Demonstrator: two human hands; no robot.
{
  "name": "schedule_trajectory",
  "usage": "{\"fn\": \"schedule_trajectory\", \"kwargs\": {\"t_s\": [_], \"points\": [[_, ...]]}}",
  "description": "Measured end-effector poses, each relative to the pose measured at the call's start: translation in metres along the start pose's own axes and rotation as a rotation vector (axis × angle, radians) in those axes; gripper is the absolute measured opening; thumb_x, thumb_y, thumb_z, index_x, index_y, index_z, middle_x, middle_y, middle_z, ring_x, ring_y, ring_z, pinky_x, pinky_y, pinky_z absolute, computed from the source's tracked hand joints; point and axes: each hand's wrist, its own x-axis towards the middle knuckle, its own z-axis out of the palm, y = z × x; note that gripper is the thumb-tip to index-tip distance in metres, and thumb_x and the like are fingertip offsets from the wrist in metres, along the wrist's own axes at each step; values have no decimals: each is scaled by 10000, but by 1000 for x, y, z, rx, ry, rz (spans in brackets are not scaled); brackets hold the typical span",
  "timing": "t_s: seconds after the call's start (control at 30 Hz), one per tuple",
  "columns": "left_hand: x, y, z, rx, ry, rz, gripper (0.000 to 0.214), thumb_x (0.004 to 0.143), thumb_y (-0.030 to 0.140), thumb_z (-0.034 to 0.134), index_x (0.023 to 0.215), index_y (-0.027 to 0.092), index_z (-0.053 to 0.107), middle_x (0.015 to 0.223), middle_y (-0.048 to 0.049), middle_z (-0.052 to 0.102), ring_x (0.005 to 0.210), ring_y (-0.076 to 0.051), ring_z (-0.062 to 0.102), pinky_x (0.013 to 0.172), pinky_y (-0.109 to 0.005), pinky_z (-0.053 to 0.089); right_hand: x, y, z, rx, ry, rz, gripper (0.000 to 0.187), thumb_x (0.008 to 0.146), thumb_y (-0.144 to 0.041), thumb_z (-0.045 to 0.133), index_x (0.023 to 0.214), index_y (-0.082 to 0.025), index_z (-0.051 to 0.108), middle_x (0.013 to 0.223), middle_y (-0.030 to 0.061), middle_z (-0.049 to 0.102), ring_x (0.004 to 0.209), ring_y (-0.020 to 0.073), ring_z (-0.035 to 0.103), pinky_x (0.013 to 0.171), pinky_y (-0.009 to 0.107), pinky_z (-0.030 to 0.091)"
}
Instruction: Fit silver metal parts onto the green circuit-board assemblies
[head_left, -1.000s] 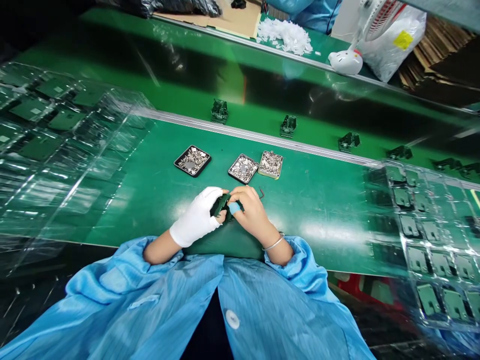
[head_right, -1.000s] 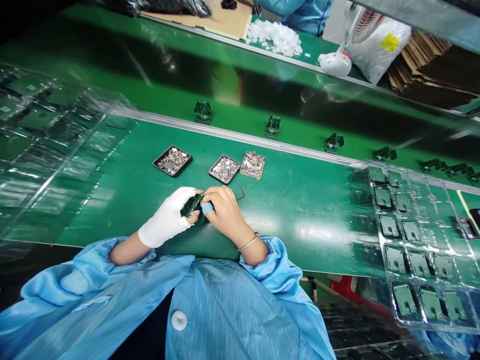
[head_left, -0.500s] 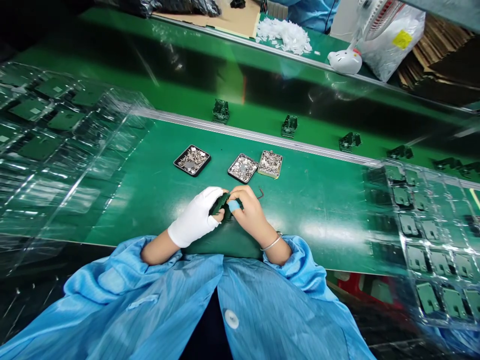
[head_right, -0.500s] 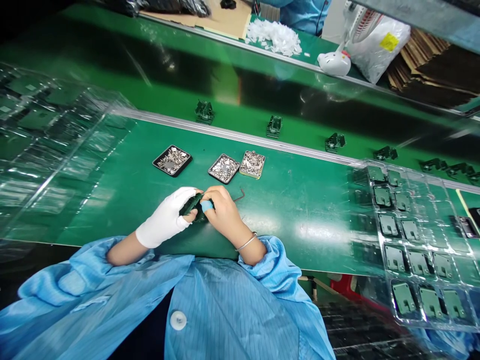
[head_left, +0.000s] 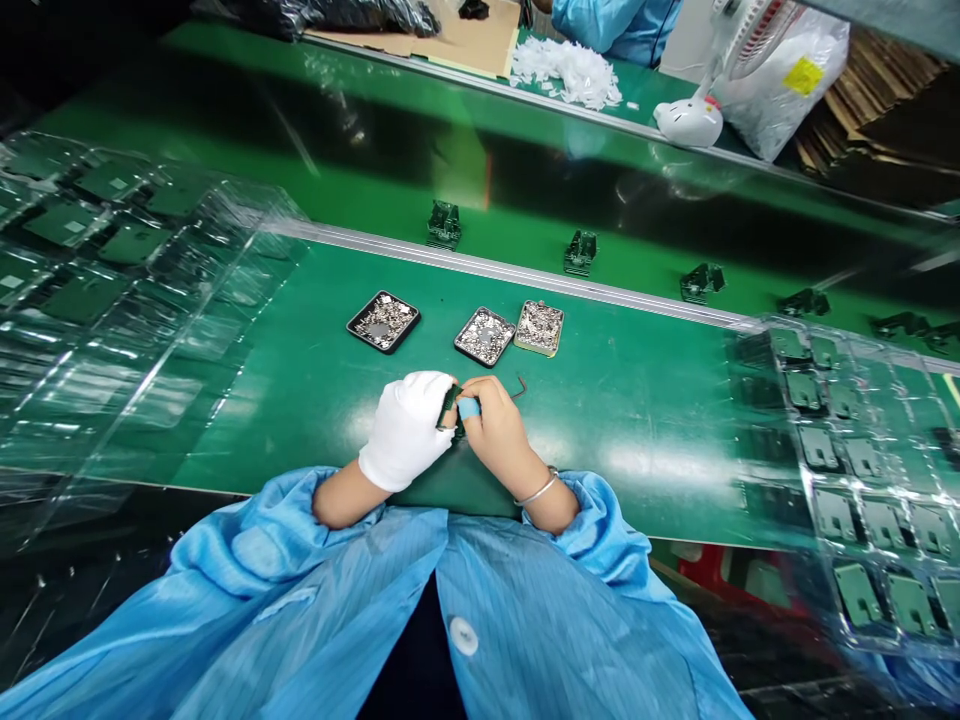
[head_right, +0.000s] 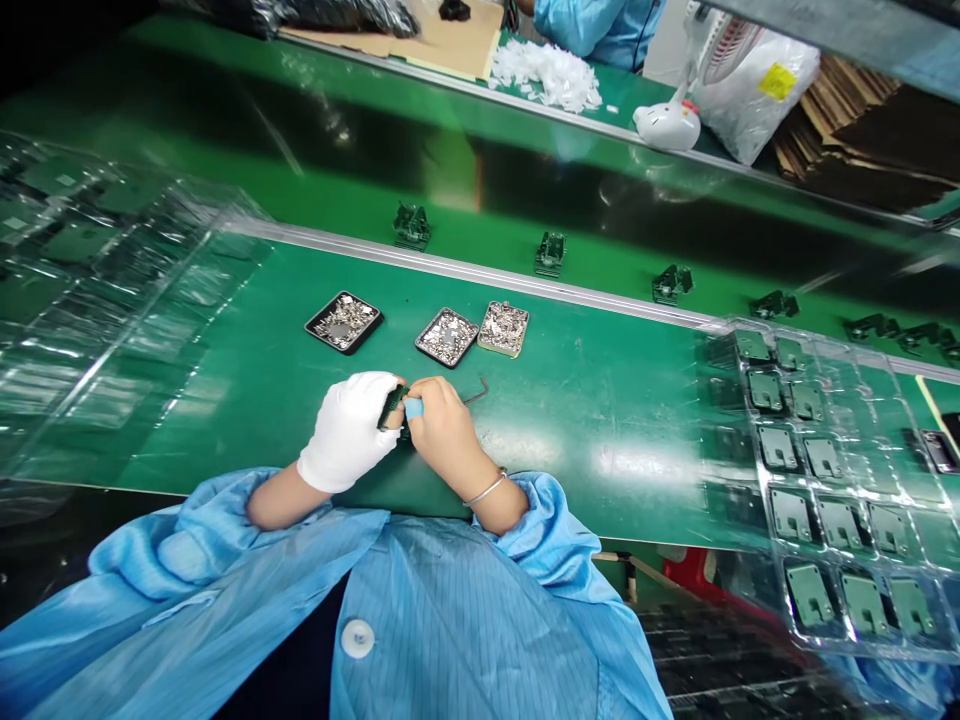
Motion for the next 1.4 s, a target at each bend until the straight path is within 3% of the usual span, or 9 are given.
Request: {"fn": "schedule_trajectory", "kwargs": {"t_s": [0.23,0.4,0.53,0.83,1.0,1.1,1.17,1.27,1.4], "points": [[-8,-8,7,-211,5,47,405,783,336,527,1124,117,519,1096,-164,609,1036,-305,582,895,-441,476,8,5,-7,59,-96,3,258,771,-81,422,968,-204,534,966,58,614,940,182,597,865,317,510],[-10,-18,7,-438,-117,-49,408,805,356,514,1158,153,488,1119,-113,615,1043,-250,597,911,-389,487,11,-2,-5,-37,-174,-10,398,673,-18,418,1009,-196,538,1008,71,610,1006,208,576,929,359,492],[-7,-21,8,-444,-144,-163,263,801,286,444,1015,175,550,1023,-79,656,970,-228,620,880,-356,485,12,-7,-2,-134,-242,-14,406,679,0,413,1016,-189,536,1018,86,599,1013,225,562,946,383,480],[-1,-21,9,-389,-144,-163,155,755,282,426,804,193,543,777,-31,623,746,-204,594,715,-331,466,12,-16,3,-211,-290,46,349,703,1,418,977,-178,537,990,86,603,980,225,555,904,367,473],[-5,-28,7,-463,-138,-193,239,786,320,453,941,188,579,961,-61,678,921,-223,634,854,-357,494,36,-9,-18,-177,-377,98,264,829,-70,449,1018,-193,587,1018,47,667,950,182,607,874,299,475],[-7,-33,3,-535,-115,-213,310,811,344,478,1052,180,583,1107,-79,673,1048,-223,626,952,-364,480,65,9,-35,-432,-297,171,277,865,-69,428,1019,-172,633,1087,81,666,1027,212,592,925,329,438],[-7,-37,1,-539,-92,-245,317,813,355,480,1048,177,595,1112,-85,677,1053,-227,630,958,-370,486,83,22,-40,-634,-331,196,305,868,-59,420,1024,-165,660,1076,106,663,1048,246,576,942,369,415],[-7,-39,0,-528,-92,-256,325,809,364,472,1026,171,615,1095,-88,687,1042,-235,636,961,-382,489,100,34,-36,-817,-439,154,309,890,-82,420,1029,-174,679,1077,123,658,1063,273,561,974,415,376],[-8,-42,-2,-504,-106,-245,330,809,381,467,1006,174,631,1078,-85,698,1037,-239,638,960,-383,493,105,40,-25,-875,-479,123,309,914,-95,396,1045,-157,668,1096,139,652,1072,274,559,1043,449,305]]}}
